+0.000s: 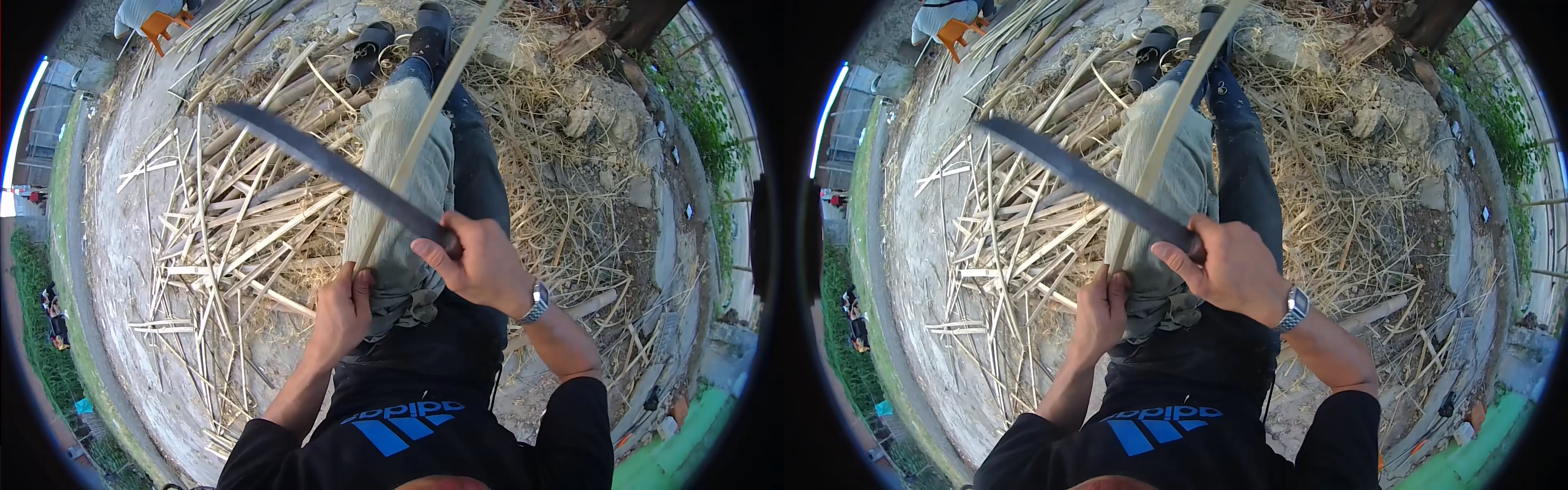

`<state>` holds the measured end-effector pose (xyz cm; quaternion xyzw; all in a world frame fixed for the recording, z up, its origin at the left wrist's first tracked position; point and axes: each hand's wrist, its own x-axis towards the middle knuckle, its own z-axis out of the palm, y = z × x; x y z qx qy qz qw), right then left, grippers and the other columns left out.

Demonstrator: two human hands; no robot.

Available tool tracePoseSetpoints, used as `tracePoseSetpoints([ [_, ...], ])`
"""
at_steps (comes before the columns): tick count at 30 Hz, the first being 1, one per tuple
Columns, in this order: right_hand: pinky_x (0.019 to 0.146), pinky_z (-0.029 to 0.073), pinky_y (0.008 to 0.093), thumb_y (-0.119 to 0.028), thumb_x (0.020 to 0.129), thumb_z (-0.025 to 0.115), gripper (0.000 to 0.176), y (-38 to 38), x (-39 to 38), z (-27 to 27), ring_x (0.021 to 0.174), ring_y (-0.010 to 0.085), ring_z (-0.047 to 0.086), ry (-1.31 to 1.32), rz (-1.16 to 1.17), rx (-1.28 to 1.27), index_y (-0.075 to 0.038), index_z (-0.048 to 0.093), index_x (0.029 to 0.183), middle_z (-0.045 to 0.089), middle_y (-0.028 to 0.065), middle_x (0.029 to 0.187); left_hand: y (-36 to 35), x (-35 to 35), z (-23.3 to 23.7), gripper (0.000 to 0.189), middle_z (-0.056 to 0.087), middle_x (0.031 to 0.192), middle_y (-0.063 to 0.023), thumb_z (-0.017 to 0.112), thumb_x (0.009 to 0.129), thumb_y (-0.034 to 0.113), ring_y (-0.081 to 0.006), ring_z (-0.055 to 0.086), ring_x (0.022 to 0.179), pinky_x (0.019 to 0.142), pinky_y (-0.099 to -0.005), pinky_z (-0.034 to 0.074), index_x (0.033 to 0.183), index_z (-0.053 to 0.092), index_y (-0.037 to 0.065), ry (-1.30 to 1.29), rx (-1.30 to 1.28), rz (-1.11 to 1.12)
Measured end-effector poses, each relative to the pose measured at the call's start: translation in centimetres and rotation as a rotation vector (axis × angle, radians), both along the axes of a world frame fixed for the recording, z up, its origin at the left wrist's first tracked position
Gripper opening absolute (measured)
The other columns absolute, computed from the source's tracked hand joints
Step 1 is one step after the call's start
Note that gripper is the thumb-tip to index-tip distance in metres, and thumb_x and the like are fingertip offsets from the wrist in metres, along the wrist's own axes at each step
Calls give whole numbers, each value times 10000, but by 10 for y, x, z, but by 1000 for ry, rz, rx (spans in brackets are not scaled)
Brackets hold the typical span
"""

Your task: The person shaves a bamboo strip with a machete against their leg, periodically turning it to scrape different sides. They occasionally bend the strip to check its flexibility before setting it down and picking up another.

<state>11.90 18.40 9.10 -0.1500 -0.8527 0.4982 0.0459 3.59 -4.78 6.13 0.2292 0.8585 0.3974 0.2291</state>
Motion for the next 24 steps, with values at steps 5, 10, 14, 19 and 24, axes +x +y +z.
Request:
tracePoseSetpoints([
  [5, 511, 538, 457, -627, 957, 624, 627, 19, -10, -19, 552, 347, 683, -50, 55, 513, -11, 633, 840, 653, 136, 589, -13, 8, -2, 249, 635, 712, -294, 522, 1072, 162, -506, 651, 702, 591, -534, 481, 930, 570, -37, 18, -76, -46],
  [10, 498, 504, 460, -621, 990, 578, 640, 114, -55, -4, 551, 376, 667, -37, -227, 463, -24, 672, 779, 622, 175, 573, -19, 14, -1, 238, 630, 696, -281, 516, 1074, 157, -501, 647, 683, 585, -525, 484, 939, 568, -31, 24, -115, -53],
  [14, 509, 508, 451, -646, 1001, 535, 673, 88, -43, -3, 545, 377, 662, 92, -131, 499, -29, 673, 769, 606, 170, 552, -25, 12, -10, 233, 617, 666, -263, 525, 1067, 161, -492, 646, 671, 581, -522, 481, 928, 563, -22, 105, -46, -38],
  [19, 480, 500, 443, -689, 1013, 460, 741, 118, -39, -13, 504, 341, 644, 88, -154, 736, -28, 625, 720, 596, 137, 525, -100, 12, -42, 252, 595, 630, -247, 562, 1038, 162, -476, 618, 598, 524, -514, 456, 854, 519, -5, 179, -202, -92],
  [24, 459, 476, 399, -681, 1043, 394, 779, 182, -56, 0, 463, 291, 595, -20, -332, 567, -10, 641, 735, 537, 102, 488, -108, 10, -38, 192, 604, 635, -251, 552, 1033, 149, -477, 637, 613, 540, -519, 473, 935, 577, -15, 176, -194, -124],
])
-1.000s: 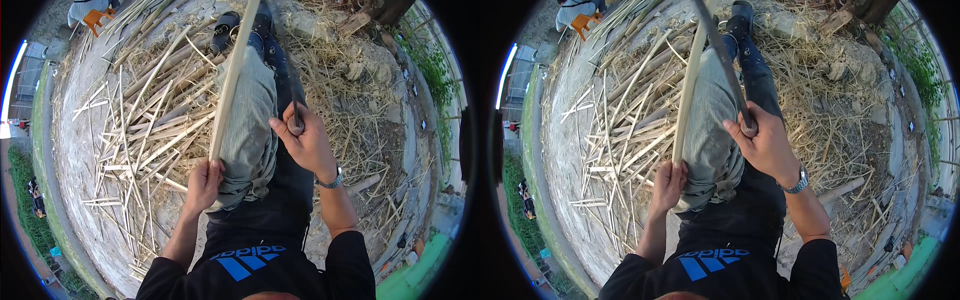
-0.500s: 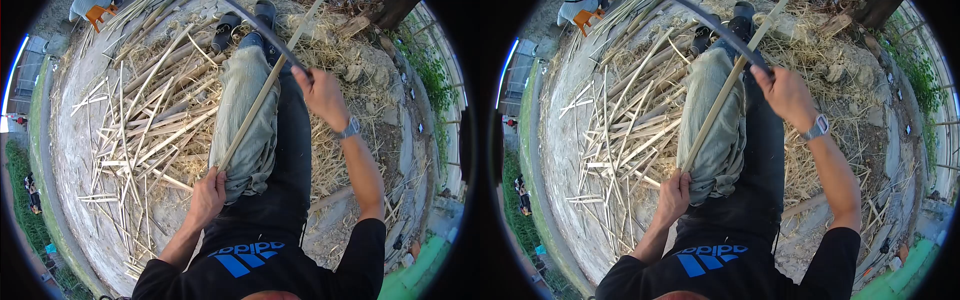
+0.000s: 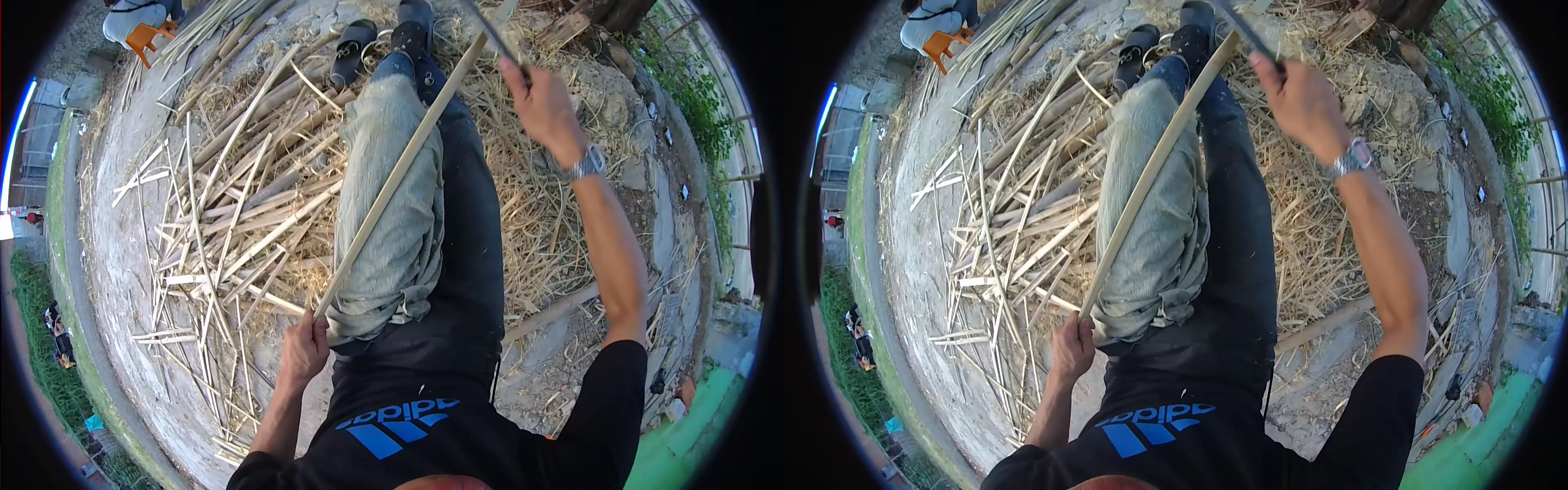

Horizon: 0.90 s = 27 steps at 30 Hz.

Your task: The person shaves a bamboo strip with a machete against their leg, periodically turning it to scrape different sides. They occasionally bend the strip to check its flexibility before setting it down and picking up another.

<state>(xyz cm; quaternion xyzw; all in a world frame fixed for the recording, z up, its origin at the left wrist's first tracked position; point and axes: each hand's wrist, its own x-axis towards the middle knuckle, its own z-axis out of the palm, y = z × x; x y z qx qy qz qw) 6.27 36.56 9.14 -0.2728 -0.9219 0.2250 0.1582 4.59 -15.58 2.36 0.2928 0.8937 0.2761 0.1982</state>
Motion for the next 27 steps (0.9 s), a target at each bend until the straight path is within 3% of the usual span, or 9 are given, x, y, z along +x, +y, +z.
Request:
tracePoseSetpoints([
  [3, 486, 505, 457, -677, 1006, 491, 704, -77, 18, 1, 505, 346, 651, 61, 248, -14, -30, 674, 798, 618, 140, 545, 10, 2, -1, 182, 632, 656, -229, 561, 1021, 147, -463, 654, 628, 544, -504, 499, 905, 566, 7, -16, -8, 65],
  [4, 524, 529, 487, -670, 980, 538, 656, -102, 27, 5, 556, 381, 673, -139, 283, -25, -43, 684, 852, 644, 160, 585, 6, 1, -7, 182, 632, 656, -229, 561, 1021, 147, -463, 654, 628, 544, -504, 499, 905, 566, 7, -20, -15, 55],
  [6, 556, 546, 488, -680, 966, 552, 651, -111, 35, -3, 587, 385, 682, -152, 374, 24, -47, 677, 876, 639, 170, 586, -18, -3, -28, 157, 628, 641, -218, 559, 1014, 129, -453, 652, 611, 535, -508, 495, 915, 574, 8, 72, 15, 4],
  [11, 476, 483, 430, -720, 1002, 458, 769, 45, 15, -7, 467, 269, 609, -3, -29, 37, -38, 608, 680, 570, 106, 510, -62, -7, -43, 119, 587, 603, -217, 579, 988, 80, -444, 610, 544, 487, -506, 449, 899, 555, 5, 174, 0, -25],
  [14, 476, 469, 427, -718, 1014, 429, 798, 58, 16, 4, 458, 254, 580, 22, -73, 51, -27, 596, 651, 543, 101, 500, -55, -17, -38, 120, 577, 593, -217, 573, 985, 73, -446, 610, 547, 488, -508, 446, 890, 544, 6, 162, -9, -21],
  [17, 481, 488, 444, -707, 1011, 446, 748, -33, 24, 17, 472, 262, 611, 113, 142, -104, -42, 618, 714, 572, 110, 519, -43, -18, -33, 102, 581, 600, -219, 572, 981, 69, -446, 622, 561, 496, -506, 457, 908, 549, 1, 175, 30, -32],
  [19, 503, 522, 469, -704, 996, 470, 701, -95, 39, 17, 519, 308, 664, -137, 318, -49, -51, 644, 813, 624, 129, 562, -45, -23, -34, 92, 586, 604, -218, 572, 980, 69, -445, 628, 566, 500, -506, 463, 922, 558, -1, 153, -25, -48],
  [22, 538, 544, 502, -726, 977, 476, 695, -104, 44, -3, 581, 369, 687, -190, 401, -31, -63, 662, 878, 645, 151, 599, -68, -31, -42, 78, 603, 619, -211, 572, 978, 65, -433, 636, 565, 504, -502, 472, 973, 578, -13, 245, -5, -78],
  [27, 492, 455, 421, -733, 996, 449, 791, 75, 28, -14, 444, 268, 583, 131, -149, 42, -43, 623, 652, 510, 82, 455, -103, -36, -54, 127, 620, 642, -189, 568, 981, 72, -429, 627, 563, 514, -503, 477, 1054, 587, -31, 210, -86, -83],
])
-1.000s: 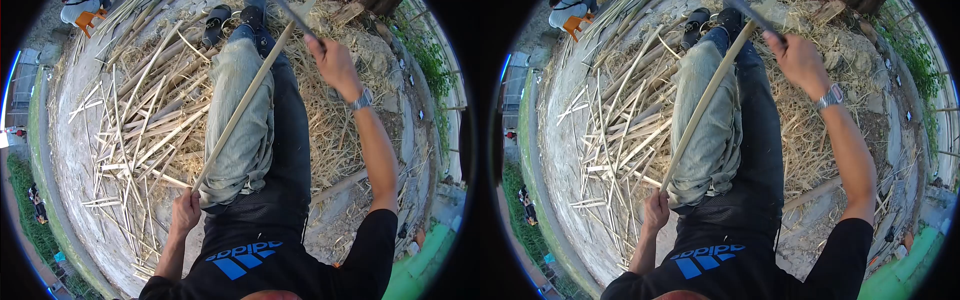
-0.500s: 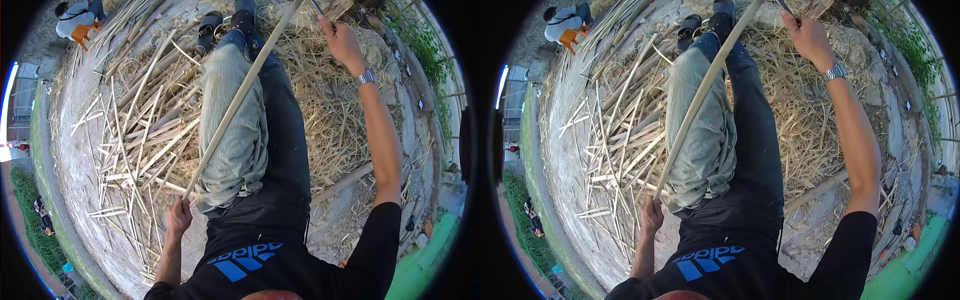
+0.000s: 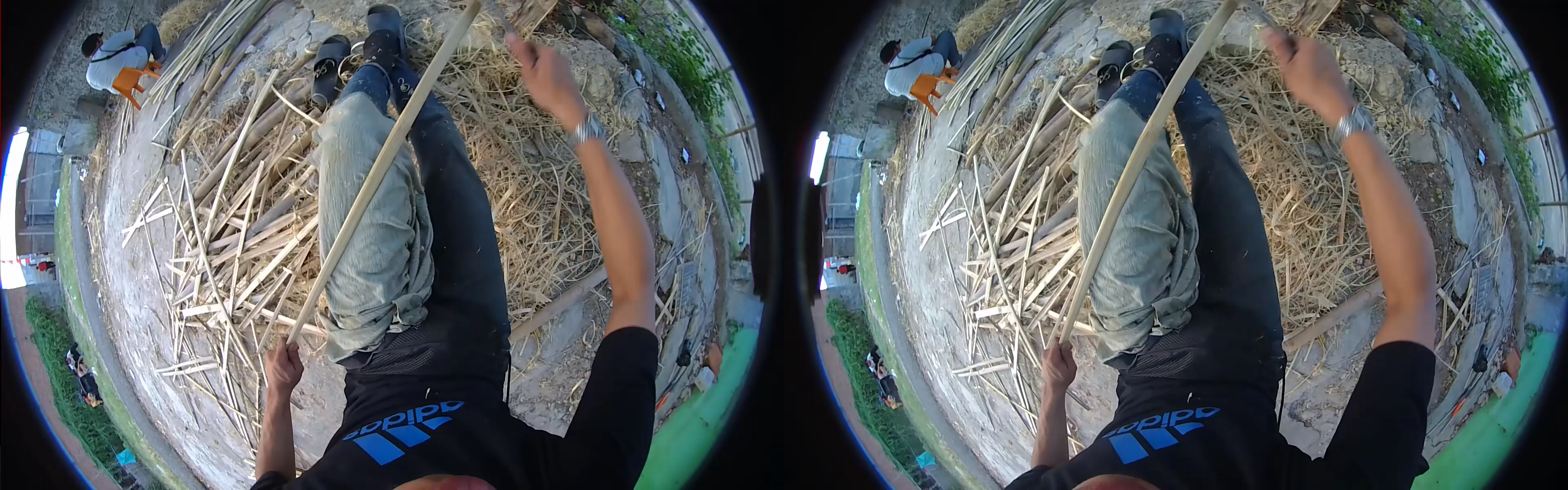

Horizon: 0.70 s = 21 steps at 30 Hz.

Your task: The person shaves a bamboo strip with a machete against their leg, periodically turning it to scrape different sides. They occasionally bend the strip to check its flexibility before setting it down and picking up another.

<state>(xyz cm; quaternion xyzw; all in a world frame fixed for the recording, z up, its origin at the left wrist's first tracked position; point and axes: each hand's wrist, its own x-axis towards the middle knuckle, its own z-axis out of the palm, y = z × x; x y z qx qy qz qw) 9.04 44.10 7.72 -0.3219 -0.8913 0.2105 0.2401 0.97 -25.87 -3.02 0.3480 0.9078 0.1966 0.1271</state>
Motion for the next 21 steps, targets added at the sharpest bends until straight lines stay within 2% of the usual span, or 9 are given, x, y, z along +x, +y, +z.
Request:
tracePoseSetpoints([
  [1, 479, 453, 399, -721, 1007, 440, 824, 56, 10, -5, 417, 234, 554, -55, -158, -2, -39, 581, 567, 498, 73, 439, -5, -5, 0, 130, 614, 635, -186, 566, 985, 78, -432, 629, 570, 520, -503, 479, 1054, 586, -30, -15, -26, 26],
  [3, 466, 454, 402, -698, 1015, 432, 833, 152, 41, -32, 401, 223, 528, -34, -380, -345, -37, 531, 516, 497, 83, 433, -29, 1, -1, 114, 609, 637, -188, 561, 990, 85, -432, 630, 574, 519, -500, 477, 1028, 590, -18, 23, 8, -2],
  [5, 442, 446, 385, -673, 1004, 475, 784, 174, 79, -58, 386, 198, 508, 29, -526, -404, -48, 518, 532, 528, 67, 472, -42, -11, -5, 108, 601, 641, -191, 551, 1001, 98, -434, 632, 581, 517, -493, 474, 976, 598, 5, 67, 31, -60],
  [7, 434, 435, 327, -662, 985, 529, 697, 131, 105, -67, 414, 142, 525, 271, -520, -612, -70, 550, 619, 555, 28, 528, -37, -19, 2, 102, 596, 639, -192, 552, 1000, 97, -435, 630, 580, 515, -493, 471, 966, 601, 14, 35, 36, -58],
  [9, 430, 410, 271, -643, 979, 566, 612, 79, 114, -63, 437, 94, 507, 358, -540, -781, -81, 585, 737, 530, -14, 565, -16, -6, 15, 86, 584, 623, -194, 566, 997, 101, -435, 622, 577, 509, -490, 460, 963, 604, 31, 5, 25, 0],
  [12, 420, 383, 262, -648, 973, 575, 588, 17, 116, -68, 443, 73, 473, 397, -467, -875, -78, 594, 831, 485, -32, 576, 9, -18, 24, 78, 585, 618, -193, 583, 991, 104, -432, 620, 576, 513, -487, 457, 975, 606, 31, -24, 2, -8],
  [14, 410, 362, 273, -674, 975, 564, 624, -19, 109, -63, 429, 76, 433, 552, -496, -1029, -56, 606, 902, 478, -32, 613, 20, -27, 23, 78, 589, 619, -194, 587, 991, 106, -430, 616, 574, 518, -487, 455, 968, 610, 35, -14, 18, -45],
  [17, 409, 353, 278, -682, 998, 525, 658, -60, 100, -47, 428, 76, 419, 776, -351, -1053, -30, 610, 960, 484, -25, 637, 20, -34, 26, 80, 596, 633, -196, 584, 990, 107, -431, 621, 590, 532, -492, 461, 961, 606, 36, 13, 12, -61],
  [21, 410, 358, 276, -661, 1043, 441, 688, -68, 95, -26, 431, 77, 424, 876, -242, -862, 0, 629, 1012, 499, -10, 643, -6, -38, 9, 93, 611, 670, -200, 566, 984, 101, -436, 631, 625, 553, -496, 474, 931, 592, 29, 28, 48, -80],
])
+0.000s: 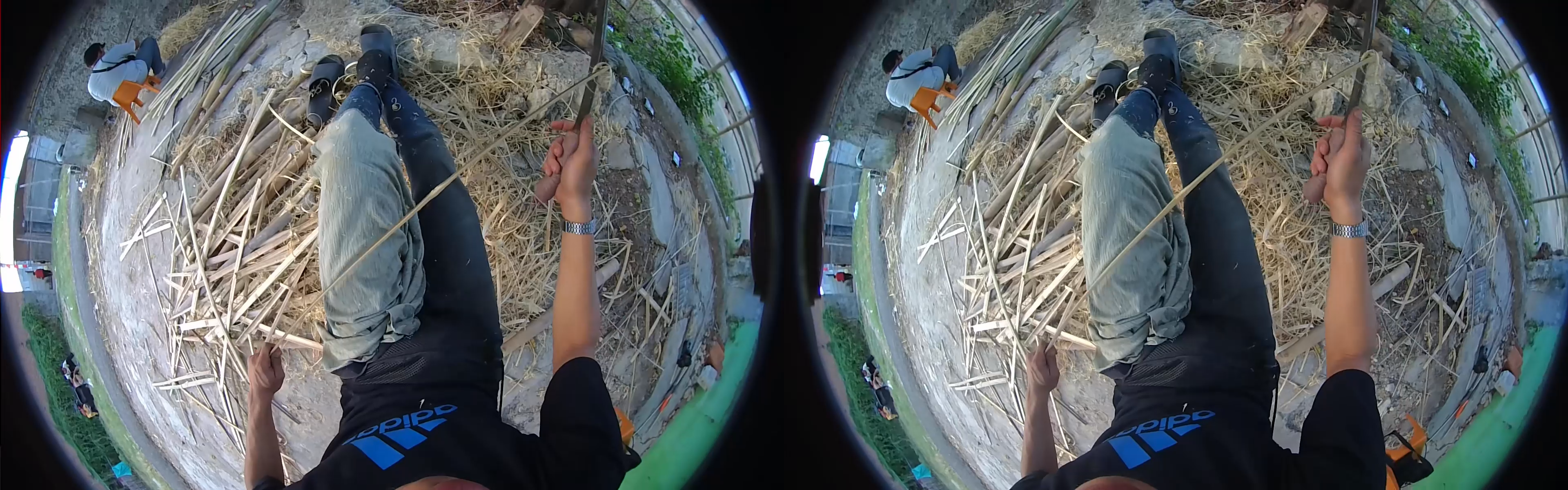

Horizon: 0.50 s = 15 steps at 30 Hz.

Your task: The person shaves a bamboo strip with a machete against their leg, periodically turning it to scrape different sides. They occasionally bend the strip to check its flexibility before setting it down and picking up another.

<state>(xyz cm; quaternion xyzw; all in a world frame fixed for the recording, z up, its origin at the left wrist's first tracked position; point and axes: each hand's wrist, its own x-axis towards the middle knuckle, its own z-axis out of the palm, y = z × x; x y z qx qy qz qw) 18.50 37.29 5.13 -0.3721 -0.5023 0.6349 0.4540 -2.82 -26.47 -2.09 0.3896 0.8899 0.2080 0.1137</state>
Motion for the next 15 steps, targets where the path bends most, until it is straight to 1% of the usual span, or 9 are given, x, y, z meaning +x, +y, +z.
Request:
tracePoseSetpoints([
  [1, 409, 370, 280, -577, 1044, 532, 594, 0, 0, 7, 432, 88, 444, 53, -10, 9, 8, 635, 1028, 489, -2, 638, -5, 3, 1, 100, 607, 665, -202, 567, 976, 99, -437, 632, 631, 553, -497, 467, 906, 592, 31, -46, -29, 37],
  [2, 409, 370, 280, -577, 1044, 532, 594, 2, -1, 10, 432, 88, 444, 55, -12, 11, 8, 635, 1028, 489, -2, 638, -10, 6, 1, 100, 607, 665, -202, 567, 976, 99, -437, 632, 631, 553, -497, 467, 906, 592, 31, -45, -27, 35],
  [4, 410, 388, 287, -423, 1016, 657, 435, 7, -3, 17, 430, 106, 462, -7, -14, 214, 12, 641, 1011, 563, 34, 664, -19, 13, 3, 109, 600, 659, -202, 567, 968, 101, -439, 626, 628, 556, -498, 458, 885, 591, 35, -102, -72, 62],
  [5, 410, 388, 287, -423, 1016, 657, 435, 10, -5, 22, 430, 106, 462, -9, -15, 214, 12, 641, 1011, 563, 34, 664, -23, 15, 0, 114, 588, 648, -197, 560, 964, 100, -436, 618, 610, 556, -494, 453, 872, 592, 39, -76, -54, 53],
  [7, 430, 422, 292, -168, 955, 682, 194, 15, -10, 32, 444, 123, 480, -49, -60, 248, 19, 648, 995, 710, 132, 833, -34, 17, -6, 109, 584, 643, -195, 557, 962, 97, -434, 613, 600, 554, -491, 452, 875, 593, 41, -80, -46, 65],
  [8, 430, 422, 292, -168, 955, 682, 194, 18, -10, 33, 444, 123, 480, -51, -59, 249, 19, 648, 995, 710, 132, 833, -39, 16, -9, 105, 579, 638, -192, 555, 961, 93, -432, 608, 590, 552, -487, 452, 879, 595, 42, -80, -35, 80],
  [10, 456, 451, 291, -42, 894, 603, 109, 23, -12, 37, 466, 125, 495, 221, 27, 178, 20, 650, 970, 751, 217, 1065, -40, 18, -7, 105, 576, 633, -190, 555, 961, 94, -430, 609, 588, 549, -484, 451, 878, 595, 43, -80, -38, 86],
  [13, 475, 467, 290, 27, 837, 539, 130, 22, -14, 45, 484, 125, 505, 187, -4, 123, 11, 631, 928, 731, 250, 1153, -44, 24, -8, 111, 574, 626, -188, 556, 965, 99, -426, 612, 587, 542, -480, 448, 875, 594, 46, -85, -42, 110],
  [15, 474, 468, 289, -7, 860, 582, 70, 23, -13, 41, 484, 120, 503, 228, -4, 117, 4, 628, 912, 741, 236, 1121, -50, 26, -13, 116, 574, 623, -188, 557, 968, 103, -426, 614, 588, 539, -479, 448, 873, 594, 47, -89, -44, 127],
])
